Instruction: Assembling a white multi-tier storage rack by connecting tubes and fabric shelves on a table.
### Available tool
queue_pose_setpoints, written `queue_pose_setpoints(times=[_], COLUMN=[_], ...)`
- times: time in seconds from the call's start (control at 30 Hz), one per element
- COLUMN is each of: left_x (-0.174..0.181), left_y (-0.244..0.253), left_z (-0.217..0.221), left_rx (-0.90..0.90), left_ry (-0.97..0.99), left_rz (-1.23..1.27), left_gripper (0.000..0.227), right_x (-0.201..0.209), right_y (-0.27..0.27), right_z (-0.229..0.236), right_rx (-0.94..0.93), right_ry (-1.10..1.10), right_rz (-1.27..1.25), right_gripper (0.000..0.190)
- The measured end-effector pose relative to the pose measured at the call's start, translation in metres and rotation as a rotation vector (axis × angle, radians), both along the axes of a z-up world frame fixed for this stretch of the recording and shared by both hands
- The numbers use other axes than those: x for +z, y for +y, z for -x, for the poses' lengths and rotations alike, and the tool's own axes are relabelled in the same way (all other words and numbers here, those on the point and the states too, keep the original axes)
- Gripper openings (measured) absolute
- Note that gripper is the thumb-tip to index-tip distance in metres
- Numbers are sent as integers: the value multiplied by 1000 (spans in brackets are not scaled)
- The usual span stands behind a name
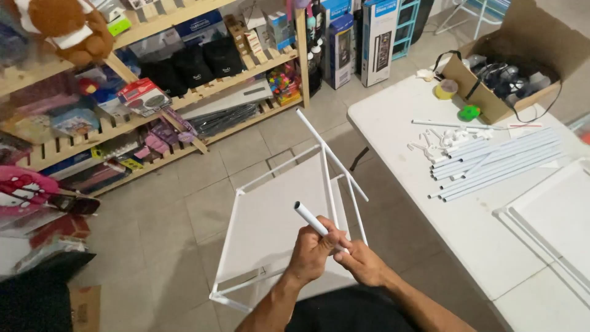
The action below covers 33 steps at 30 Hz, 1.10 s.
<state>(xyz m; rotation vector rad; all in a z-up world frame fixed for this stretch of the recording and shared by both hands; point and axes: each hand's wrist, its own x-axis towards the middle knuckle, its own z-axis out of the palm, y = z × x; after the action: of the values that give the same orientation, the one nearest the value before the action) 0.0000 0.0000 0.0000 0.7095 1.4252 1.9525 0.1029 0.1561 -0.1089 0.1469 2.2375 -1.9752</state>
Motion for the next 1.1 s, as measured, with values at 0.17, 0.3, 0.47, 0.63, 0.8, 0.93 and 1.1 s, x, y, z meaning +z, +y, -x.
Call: queue_pose_setpoints(times=[0.17, 0.3, 0.47, 0.63, 0.8, 0.93, 1.1], left_x=[-1, 13, -37, 0, 13, 21, -34], left_y=[-5, -14, 25, 62, 78, 80, 67], left_z=[42, 84, 142, 115, 119, 127, 144], left_rx=[542, 532, 417, 244, 173, 40, 85], left_ry=[90, 309, 205, 264, 372, 453, 761], left_rz=[27, 406, 613, 931, 1112, 1217, 1240], left_gripper=[45, 32, 37, 40, 40, 40, 19], right_x=[28, 21, 37, 31, 35, 36, 45], right_y=[-14, -2, -1, -1, -1, -5, -16], right_z=[-10, -26, -33, -28, -26, -18, 4], right_rx=[9, 104, 176, 205, 184, 193, 325], right_ry=[-54, 114, 363, 494, 467, 483, 287], right_rz=[-89, -156, -262, -270, -309, -311, -287], right_gripper=[57, 55, 48, 52, 52, 50, 53])
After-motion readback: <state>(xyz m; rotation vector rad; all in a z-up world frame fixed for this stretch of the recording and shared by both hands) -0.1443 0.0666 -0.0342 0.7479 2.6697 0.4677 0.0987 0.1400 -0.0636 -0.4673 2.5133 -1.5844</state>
